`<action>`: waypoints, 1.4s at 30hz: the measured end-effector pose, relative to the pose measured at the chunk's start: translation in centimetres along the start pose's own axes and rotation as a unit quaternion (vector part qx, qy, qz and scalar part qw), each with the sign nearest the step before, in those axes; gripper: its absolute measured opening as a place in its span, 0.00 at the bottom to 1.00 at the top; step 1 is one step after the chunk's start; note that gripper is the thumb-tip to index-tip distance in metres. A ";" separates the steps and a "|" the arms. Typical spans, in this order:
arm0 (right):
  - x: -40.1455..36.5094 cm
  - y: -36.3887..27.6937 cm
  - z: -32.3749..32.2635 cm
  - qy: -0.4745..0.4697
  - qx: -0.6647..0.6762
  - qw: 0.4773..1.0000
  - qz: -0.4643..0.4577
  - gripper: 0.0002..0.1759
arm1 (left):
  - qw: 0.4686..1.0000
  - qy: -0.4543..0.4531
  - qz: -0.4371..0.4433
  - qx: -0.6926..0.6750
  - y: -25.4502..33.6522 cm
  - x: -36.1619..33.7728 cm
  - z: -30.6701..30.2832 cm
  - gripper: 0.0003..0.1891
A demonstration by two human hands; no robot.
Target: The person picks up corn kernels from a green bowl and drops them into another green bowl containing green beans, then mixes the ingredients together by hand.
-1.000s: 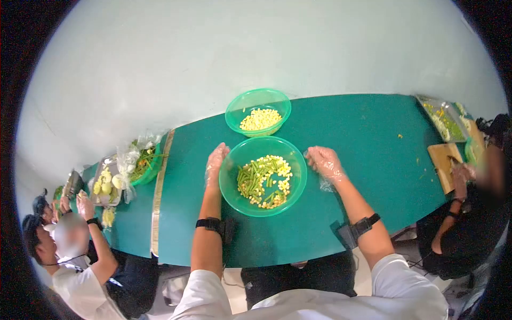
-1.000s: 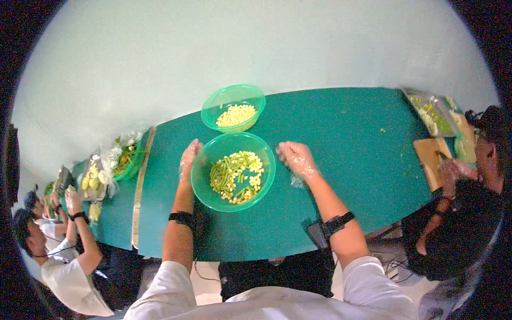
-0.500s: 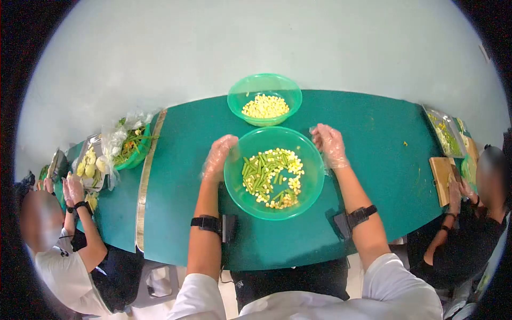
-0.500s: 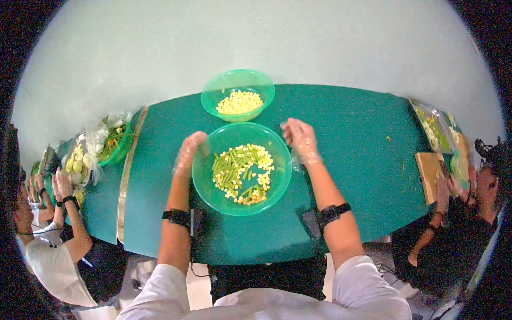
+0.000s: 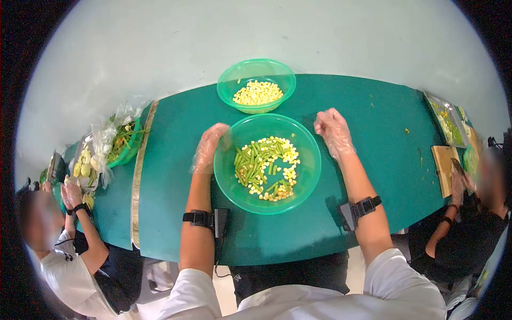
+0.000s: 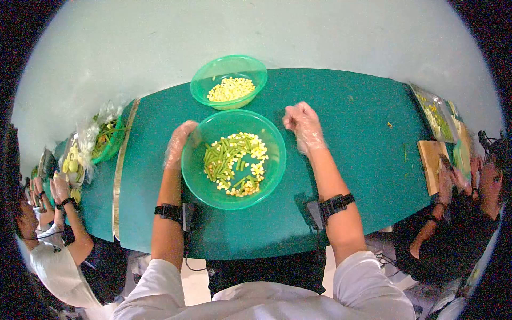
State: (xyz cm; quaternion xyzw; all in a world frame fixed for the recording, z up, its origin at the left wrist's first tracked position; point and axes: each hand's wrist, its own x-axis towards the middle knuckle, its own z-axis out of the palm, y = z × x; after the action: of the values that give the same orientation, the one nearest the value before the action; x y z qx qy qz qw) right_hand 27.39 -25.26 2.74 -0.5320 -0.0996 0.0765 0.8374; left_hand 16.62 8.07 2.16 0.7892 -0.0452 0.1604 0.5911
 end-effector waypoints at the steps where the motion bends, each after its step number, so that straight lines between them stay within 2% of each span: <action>1: 0.0 0.2 -0.1 -0.002 -0.001 1.000 -0.003 0.15 | 0.999 -0.001 -0.029 -0.024 0.2 -0.1 0.0 0.17; 3: 0.2 0.4 -0.4 -0.014 0.036 0.999 0.001 0.14 | 0.994 -0.002 -0.089 -0.071 0.7 -0.3 0.0 0.17; 7: 0.2 0.1 -1.0 -0.043 0.073 0.996 0.017 0.13 | 0.995 0.000 -0.080 -0.062 0.9 -0.2 0.0 0.17; 15: -0.5 -0.5 0.1 -0.012 -0.002 1.000 0.029 0.09 | 0.996 -0.003 -0.079 -0.028 1.0 -0.2 -0.1 0.20; 18: -0.5 -0.4 -0.2 -0.031 -0.008 0.999 0.030 0.11 | 0.998 -0.007 -0.055 -0.015 1.0 -0.2 -0.1 0.22; 21: -0.4 -0.2 -0.4 -0.036 -0.017 0.999 0.023 0.12 | 0.998 -0.016 0.050 0.031 0.0 0.1 -0.2 0.23; 23: -0.2 0.1 -0.7 -0.035 0.000 0.999 0.023 0.13 | 0.997 -0.001 0.057 0.043 -0.1 -0.2 -0.1 0.24; 25: 0.3 0.5 -1.1 -0.039 0.042 0.998 0.032 0.14 | 1.000 0.002 0.014 0.024 0.3 -0.4 0.0 0.23; 27: 0.6 0.8 -1.1 -0.022 0.073 0.997 0.015 0.17 | 0.996 -0.003 -0.080 -0.026 0.7 -0.1 -0.1 0.22; 30: 0.5 1.0 -0.8 0.013 0.055 0.998 -0.013 0.18 | 0.987 -0.003 0.106 0.118 -0.8 0.4 -0.1 0.16; 33: 0.7 0.9 -0.6 0.051 0.034 0.997 -0.048 0.18 | 0.959 0.008 0.132 0.250 -0.5 0.5 0.1 0.09; 36: 0.7 0.2 -0.9 0.094 -0.035 0.991 -0.091 0.14 | 0.967 -0.001 0.113 0.230 -0.8 0.6 0.0 0.08; 37: 0.6 -0.1 -1.2 0.109 -0.069 0.986 -0.104 0.12 | 0.959 -0.003 0.134 0.251 -1.6 0.5 -0.1 0.09; 39: 0.5 -0.8 -1.3 0.079 -0.118 0.974 -0.177 0.11 | 0.940 -0.008 0.176 0.291 -3.0 1.4 -0.3 0.10; 41: -1.8 -4.2 2.3 0.030 -0.188 0.950 -0.248 0.12 | 0.935 0.012 0.204 0.291 -2.5 1.7 -0.4 0.10; 42: -4.2 -5.4 4.8 -0.009 -0.209 0.948 -0.242 0.13 | 0.933 0.022 0.215 0.289 -2.5 0.8 0.0 0.10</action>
State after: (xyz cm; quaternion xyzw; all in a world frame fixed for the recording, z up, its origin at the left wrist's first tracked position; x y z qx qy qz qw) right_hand 22.26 -24.33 9.21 -0.6542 -0.2466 -0.1457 0.7000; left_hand 18.07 8.90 0.16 0.8936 -0.1524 0.3068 0.2900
